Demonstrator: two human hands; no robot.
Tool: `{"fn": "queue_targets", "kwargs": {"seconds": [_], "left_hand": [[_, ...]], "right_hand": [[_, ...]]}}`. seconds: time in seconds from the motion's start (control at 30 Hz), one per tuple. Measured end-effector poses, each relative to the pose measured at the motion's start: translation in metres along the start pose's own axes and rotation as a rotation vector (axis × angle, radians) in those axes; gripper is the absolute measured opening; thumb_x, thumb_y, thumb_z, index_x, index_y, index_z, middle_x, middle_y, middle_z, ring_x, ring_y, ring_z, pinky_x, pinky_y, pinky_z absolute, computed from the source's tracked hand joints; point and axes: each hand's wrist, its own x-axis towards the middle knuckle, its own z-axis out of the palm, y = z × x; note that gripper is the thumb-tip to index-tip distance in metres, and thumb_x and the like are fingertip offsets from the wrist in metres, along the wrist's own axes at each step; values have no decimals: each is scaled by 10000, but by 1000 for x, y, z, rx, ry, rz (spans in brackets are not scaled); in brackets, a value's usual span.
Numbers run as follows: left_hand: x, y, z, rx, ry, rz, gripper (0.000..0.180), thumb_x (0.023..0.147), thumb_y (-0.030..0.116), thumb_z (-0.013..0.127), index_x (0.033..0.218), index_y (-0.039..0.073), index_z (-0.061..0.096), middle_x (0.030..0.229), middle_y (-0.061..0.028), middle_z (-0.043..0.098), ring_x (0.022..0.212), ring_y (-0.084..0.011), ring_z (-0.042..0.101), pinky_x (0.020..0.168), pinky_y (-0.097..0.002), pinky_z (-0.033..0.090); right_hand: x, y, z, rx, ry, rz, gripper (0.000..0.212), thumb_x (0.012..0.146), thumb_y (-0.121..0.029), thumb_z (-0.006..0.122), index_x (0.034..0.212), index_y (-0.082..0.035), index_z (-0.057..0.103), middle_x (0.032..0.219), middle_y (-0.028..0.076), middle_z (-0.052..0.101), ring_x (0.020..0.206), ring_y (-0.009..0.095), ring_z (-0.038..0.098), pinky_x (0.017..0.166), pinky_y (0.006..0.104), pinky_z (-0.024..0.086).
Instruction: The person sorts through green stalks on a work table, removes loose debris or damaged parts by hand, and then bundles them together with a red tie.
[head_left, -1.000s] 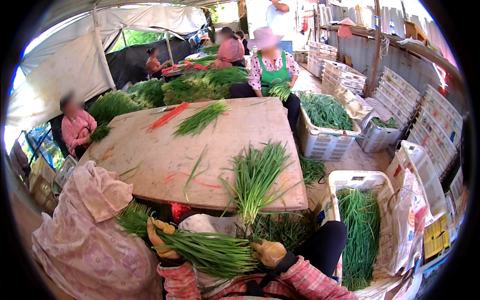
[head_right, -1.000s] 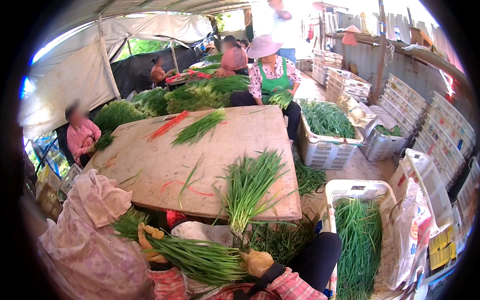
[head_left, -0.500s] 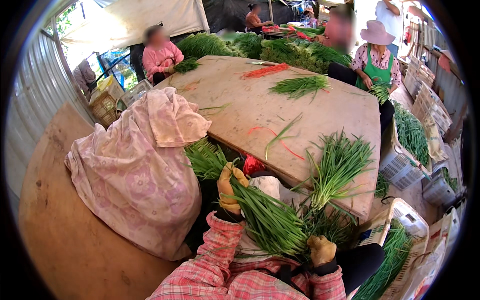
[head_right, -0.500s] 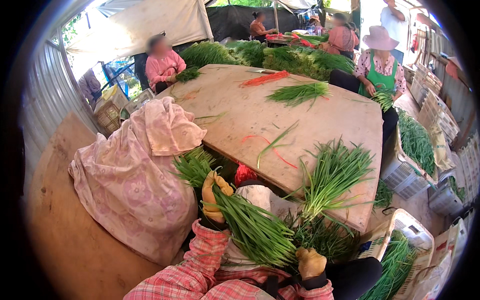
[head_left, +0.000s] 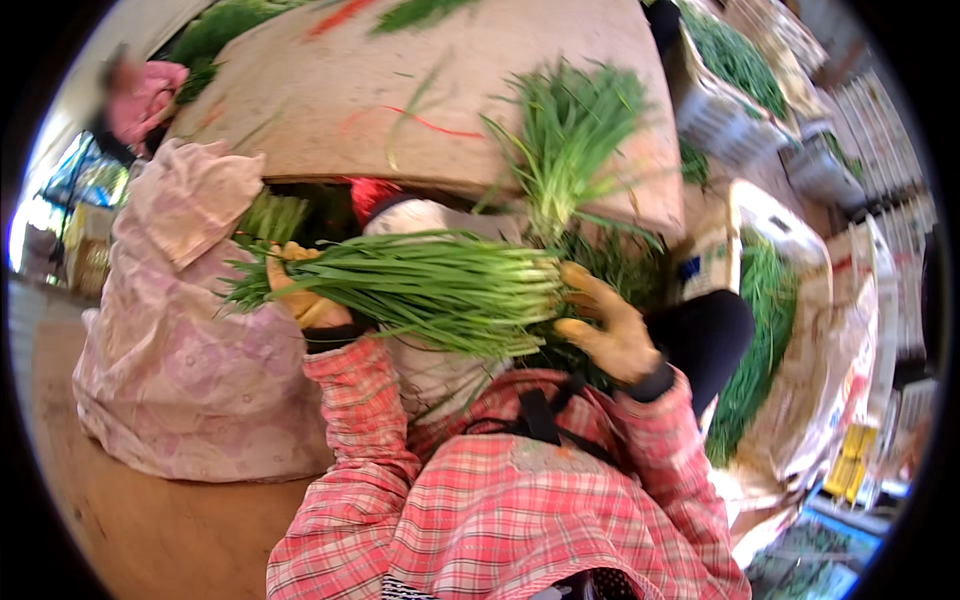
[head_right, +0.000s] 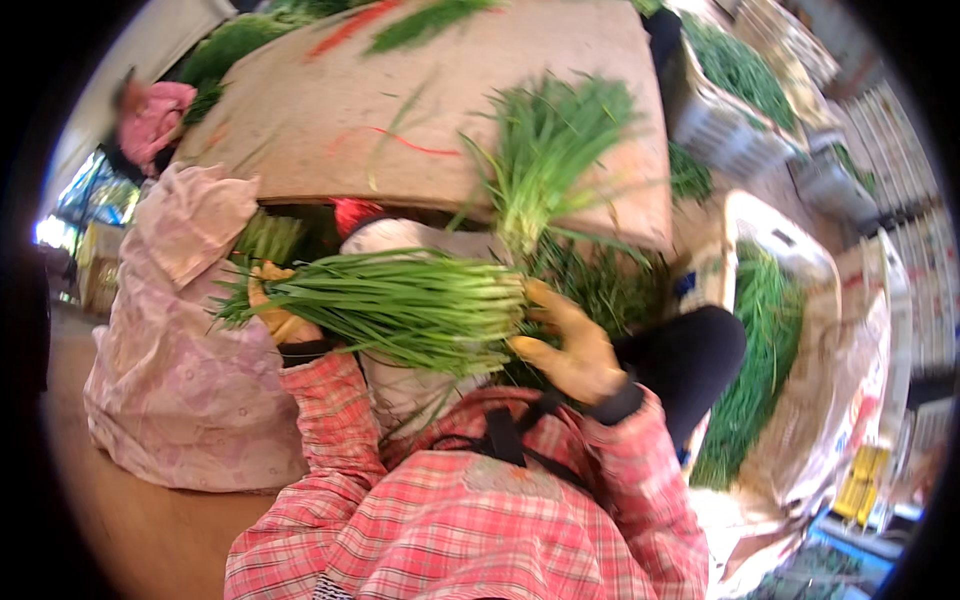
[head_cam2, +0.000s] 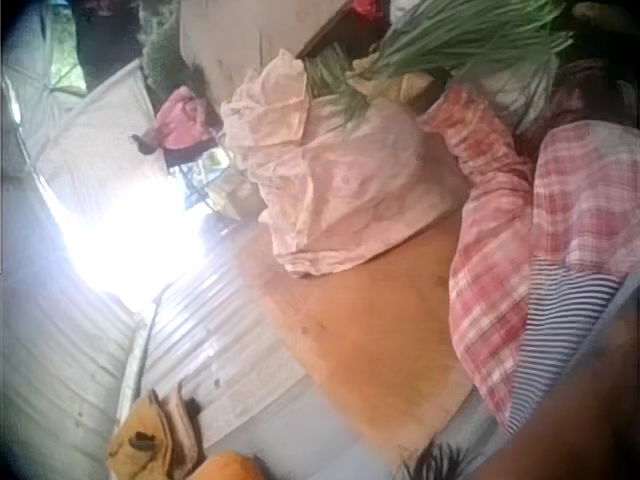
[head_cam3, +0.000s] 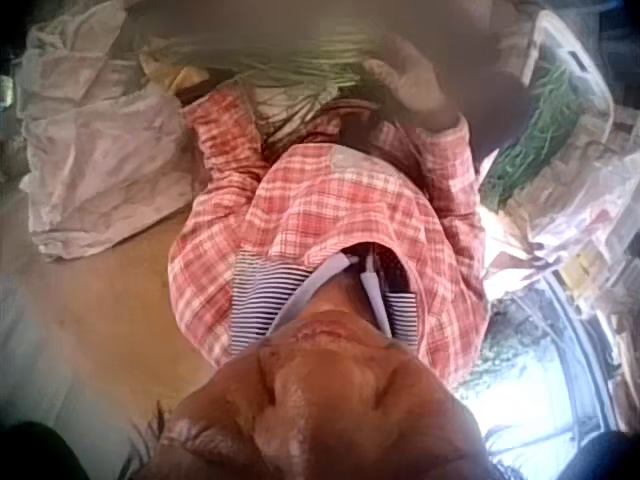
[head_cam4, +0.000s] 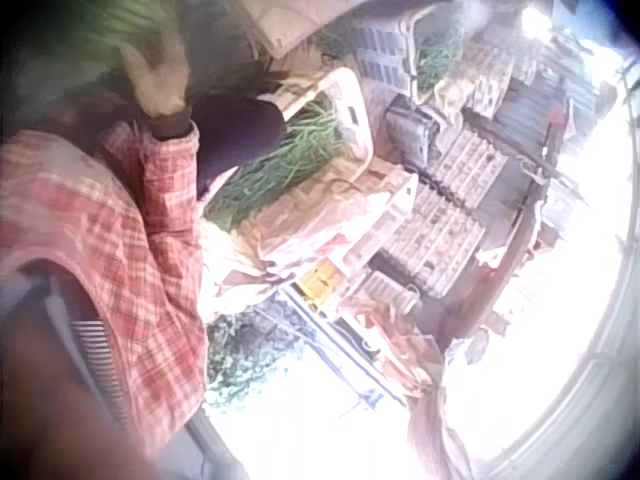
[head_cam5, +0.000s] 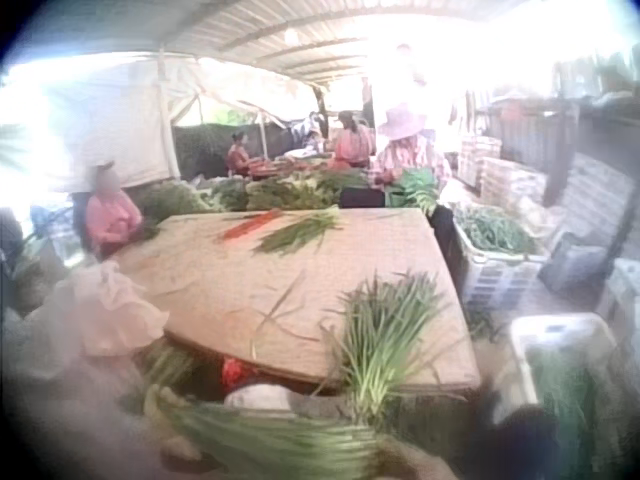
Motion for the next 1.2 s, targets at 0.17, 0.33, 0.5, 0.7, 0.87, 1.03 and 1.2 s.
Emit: {"fn": "queue_targets", "kwargs": {"seconds": [0.17,0.33,0.5,0.7,0.87,1.03,1.2], "left_hand": [[-2,3,36,-75,246,-159,262,909,298,453,761,118,572,660,-14,607,567,-165,567,593,-329,503],[7,9,7,-57,228,-146,268,899,277,458,719,110,566,639,-26,598,582,-175,578,597,-347,504],[-2,10,36,-99,67,-243,289,906,277,462,656,134,491,564,17,510,519,-146,489,536,-290,444],[0,12,38,-124,1,-186,323,917,300,422,644,136,478,540,27,454,478,-121,410,499,-272,384],[27,23,-10,496,-396,-186,356,922,286,319,592,158,285,562,24,270,537,-115,305,597,-246,312],[24,17,-12,477,-359,-140,365,935,302,292,596,172,251,559,16,254,508,-130,237,565,-293,283],[10,12,31,-113,-253,-334,372,957,308,263,609,182,228,548,20,237,507,-128,193,560,-296,256]], "right_hand": [[-13,37,28,-463,145,-118,170,812,-28,586,978,4,598,840,48,631,679,129,566,579,262,455],[-21,28,-35,-386,293,162,148,798,-97,642,929,-29,643,815,94,646,644,200,609,590,301,490],[16,-10,2,-519,247,-118,311,781,-211,665,1035,-42,607,949,150,604,753,260,616,677,329,495],[28,14,11,-597,388,-516,138,633,9,635,711,-100,605,636,85,577,535,233,570,490,316,464],[-16,31,-54,-799,340,-24,78,748,-128,666,777,-75,616,695,91,602,606,257,602,537,355,471],[17,-3,1,-612,167,-286,336,784,-281,646,1049,-79,603,872,146,610,815,313,606,713,390,481],[28,8,19,-893,-1,-317,165,741,-181,658,867,-75,650,677,102,572,625,293,567,547,379,444]]}}
